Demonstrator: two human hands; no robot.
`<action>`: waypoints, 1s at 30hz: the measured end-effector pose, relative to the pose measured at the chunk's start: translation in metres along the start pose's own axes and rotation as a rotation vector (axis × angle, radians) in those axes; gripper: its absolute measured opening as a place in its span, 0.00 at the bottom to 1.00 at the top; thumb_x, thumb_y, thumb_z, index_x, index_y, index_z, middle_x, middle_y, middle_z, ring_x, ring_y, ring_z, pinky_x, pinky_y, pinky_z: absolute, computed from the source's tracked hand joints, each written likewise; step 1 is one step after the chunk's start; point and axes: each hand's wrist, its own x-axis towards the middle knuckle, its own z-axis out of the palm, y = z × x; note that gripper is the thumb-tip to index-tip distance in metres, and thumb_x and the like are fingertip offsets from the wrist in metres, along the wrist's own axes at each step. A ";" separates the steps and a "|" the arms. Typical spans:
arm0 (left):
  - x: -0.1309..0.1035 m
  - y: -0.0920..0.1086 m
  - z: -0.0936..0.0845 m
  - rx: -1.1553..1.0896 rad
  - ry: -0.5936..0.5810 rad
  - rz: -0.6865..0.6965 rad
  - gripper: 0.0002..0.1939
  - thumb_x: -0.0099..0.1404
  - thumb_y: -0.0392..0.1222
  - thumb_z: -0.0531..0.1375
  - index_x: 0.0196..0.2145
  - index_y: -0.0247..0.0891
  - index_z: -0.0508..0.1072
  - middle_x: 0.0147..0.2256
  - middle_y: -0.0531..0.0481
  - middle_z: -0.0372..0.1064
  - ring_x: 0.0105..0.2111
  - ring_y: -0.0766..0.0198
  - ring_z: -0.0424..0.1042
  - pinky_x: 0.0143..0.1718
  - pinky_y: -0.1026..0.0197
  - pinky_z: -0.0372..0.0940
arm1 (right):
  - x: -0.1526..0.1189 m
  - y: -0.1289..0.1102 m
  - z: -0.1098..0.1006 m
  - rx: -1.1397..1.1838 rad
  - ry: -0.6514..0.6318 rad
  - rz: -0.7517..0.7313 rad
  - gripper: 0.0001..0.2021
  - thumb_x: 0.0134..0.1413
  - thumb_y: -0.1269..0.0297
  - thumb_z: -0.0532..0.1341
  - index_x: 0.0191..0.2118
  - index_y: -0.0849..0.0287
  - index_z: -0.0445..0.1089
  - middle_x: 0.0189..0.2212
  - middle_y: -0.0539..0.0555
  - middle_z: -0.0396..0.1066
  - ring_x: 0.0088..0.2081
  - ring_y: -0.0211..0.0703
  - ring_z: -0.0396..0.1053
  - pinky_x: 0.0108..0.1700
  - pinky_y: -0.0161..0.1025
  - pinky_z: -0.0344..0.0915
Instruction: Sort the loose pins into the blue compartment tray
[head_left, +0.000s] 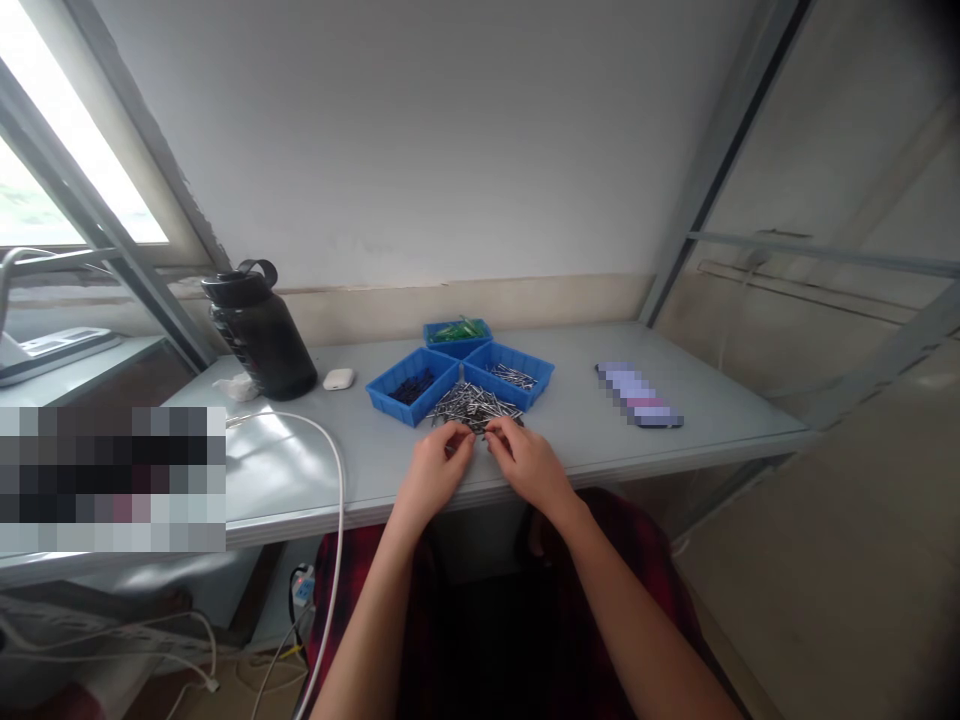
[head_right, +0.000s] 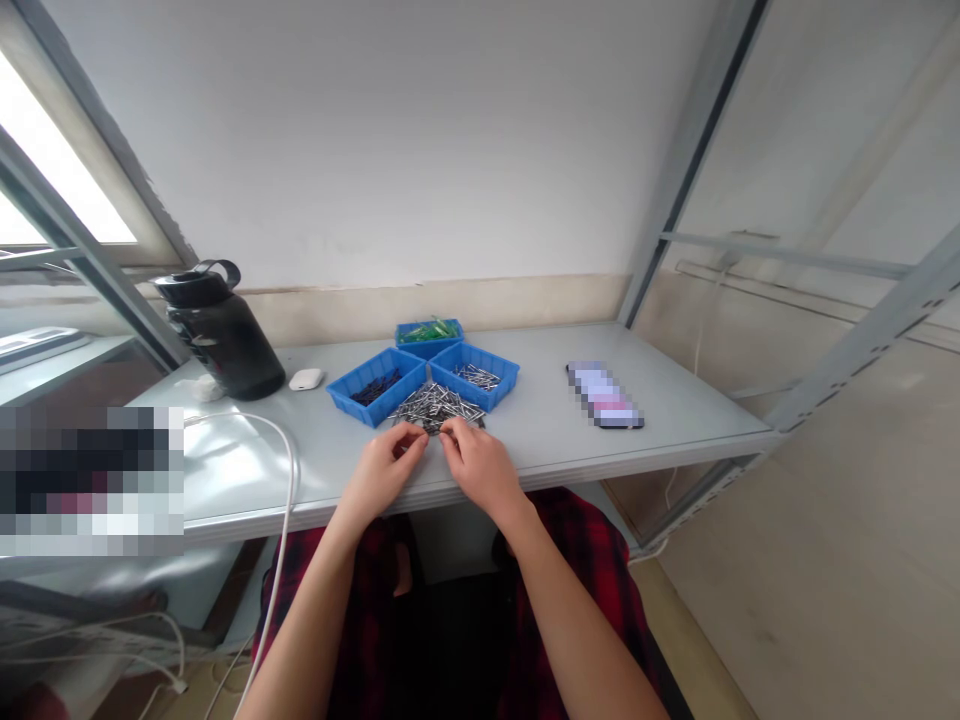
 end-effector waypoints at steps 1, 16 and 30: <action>0.000 0.000 0.000 0.000 0.001 -0.001 0.10 0.64 0.44 0.53 0.34 0.39 0.72 0.32 0.51 0.73 0.32 0.62 0.70 0.36 0.62 0.63 | 0.000 0.000 0.000 -0.001 0.000 -0.001 0.08 0.63 0.64 0.50 0.43 0.54 0.65 0.35 0.52 0.74 0.38 0.44 0.72 0.39 0.37 0.63; 0.000 -0.003 0.000 -0.042 0.027 0.007 0.09 0.64 0.44 0.54 0.35 0.39 0.72 0.34 0.51 0.73 0.34 0.63 0.71 0.37 0.63 0.63 | 0.002 -0.002 -0.002 -0.017 -0.035 0.006 0.11 0.65 0.62 0.48 0.40 0.54 0.67 0.33 0.51 0.74 0.34 0.41 0.70 0.36 0.35 0.61; 0.000 -0.001 -0.001 -0.045 0.008 -0.018 0.11 0.64 0.45 0.54 0.35 0.38 0.73 0.33 0.50 0.73 0.34 0.62 0.71 0.37 0.62 0.63 | 0.001 -0.001 0.000 -0.021 -0.016 0.007 0.08 0.62 0.63 0.52 0.44 0.53 0.65 0.35 0.51 0.75 0.37 0.45 0.72 0.38 0.38 0.63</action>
